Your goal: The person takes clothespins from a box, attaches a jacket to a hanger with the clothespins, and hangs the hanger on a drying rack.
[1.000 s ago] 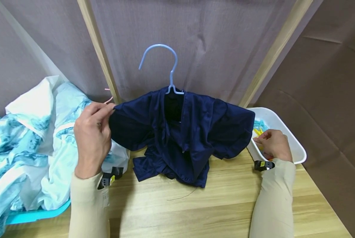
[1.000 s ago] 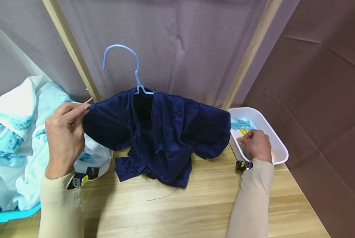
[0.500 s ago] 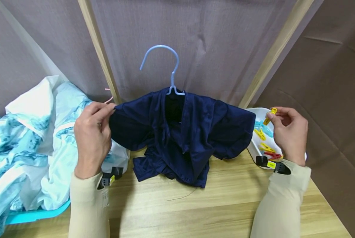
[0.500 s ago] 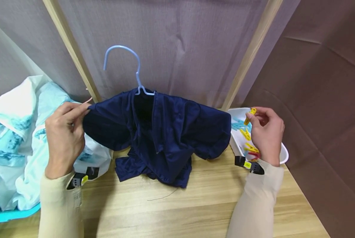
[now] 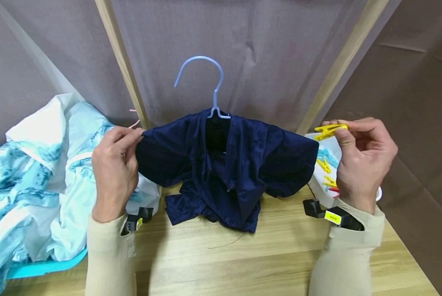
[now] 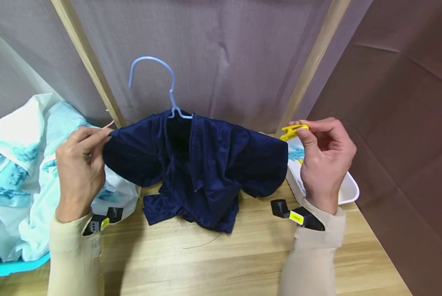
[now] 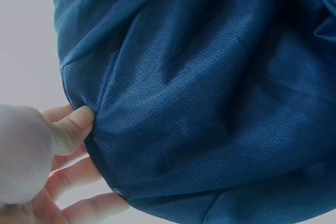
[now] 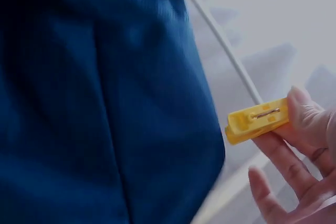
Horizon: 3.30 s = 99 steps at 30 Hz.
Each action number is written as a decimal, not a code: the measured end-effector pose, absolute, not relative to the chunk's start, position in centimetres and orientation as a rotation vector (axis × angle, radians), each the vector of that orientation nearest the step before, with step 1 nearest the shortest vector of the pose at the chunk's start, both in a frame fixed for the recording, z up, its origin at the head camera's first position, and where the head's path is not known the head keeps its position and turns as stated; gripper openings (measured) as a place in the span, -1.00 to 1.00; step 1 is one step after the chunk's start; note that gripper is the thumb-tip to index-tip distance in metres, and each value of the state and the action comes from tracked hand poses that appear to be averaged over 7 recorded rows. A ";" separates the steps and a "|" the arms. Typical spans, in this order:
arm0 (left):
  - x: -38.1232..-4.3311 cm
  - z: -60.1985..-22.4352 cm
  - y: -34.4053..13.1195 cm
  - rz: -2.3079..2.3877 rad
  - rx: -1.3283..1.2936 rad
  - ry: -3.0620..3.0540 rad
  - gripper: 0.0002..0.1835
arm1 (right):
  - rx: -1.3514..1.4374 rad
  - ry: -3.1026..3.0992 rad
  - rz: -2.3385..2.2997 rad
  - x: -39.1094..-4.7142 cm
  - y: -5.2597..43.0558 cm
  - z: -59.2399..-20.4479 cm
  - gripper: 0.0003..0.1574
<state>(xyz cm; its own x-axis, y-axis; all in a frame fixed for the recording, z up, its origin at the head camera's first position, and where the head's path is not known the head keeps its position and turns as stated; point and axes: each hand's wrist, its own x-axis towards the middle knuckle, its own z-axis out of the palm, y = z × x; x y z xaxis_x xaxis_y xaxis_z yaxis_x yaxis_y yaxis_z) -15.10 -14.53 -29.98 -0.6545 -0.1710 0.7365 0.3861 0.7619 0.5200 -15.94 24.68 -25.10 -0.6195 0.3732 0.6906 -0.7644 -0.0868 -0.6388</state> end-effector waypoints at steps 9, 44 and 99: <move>-15.0 -30.0 -14.5 -0.864 -0.157 -2.153 -0.77 | 0.549 -1.425 1.850 -16.6 22.8 -25.8 -0.78; -15.7 -30.6 -14.6 -0.861 -0.302 -2.066 -0.86 | 0.407 -2.089 1.374 -16.9 26.5 -27.0 -0.81; -15.6 -30.7 -14.4 -0.799 -0.159 -2.078 -0.85 | -0.394 -2.889 0.766 -20.1 36.8 -36.7 -0.59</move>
<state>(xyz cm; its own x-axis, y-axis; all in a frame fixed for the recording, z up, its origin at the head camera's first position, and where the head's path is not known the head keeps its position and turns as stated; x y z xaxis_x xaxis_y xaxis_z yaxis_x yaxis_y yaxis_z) -15.56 -14.38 -30.74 -0.6058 -0.1754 0.7760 0.3900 0.7847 0.4818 -20.13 36.80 -36.65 -0.9580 0.2814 0.0551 0.2172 0.8375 -0.5014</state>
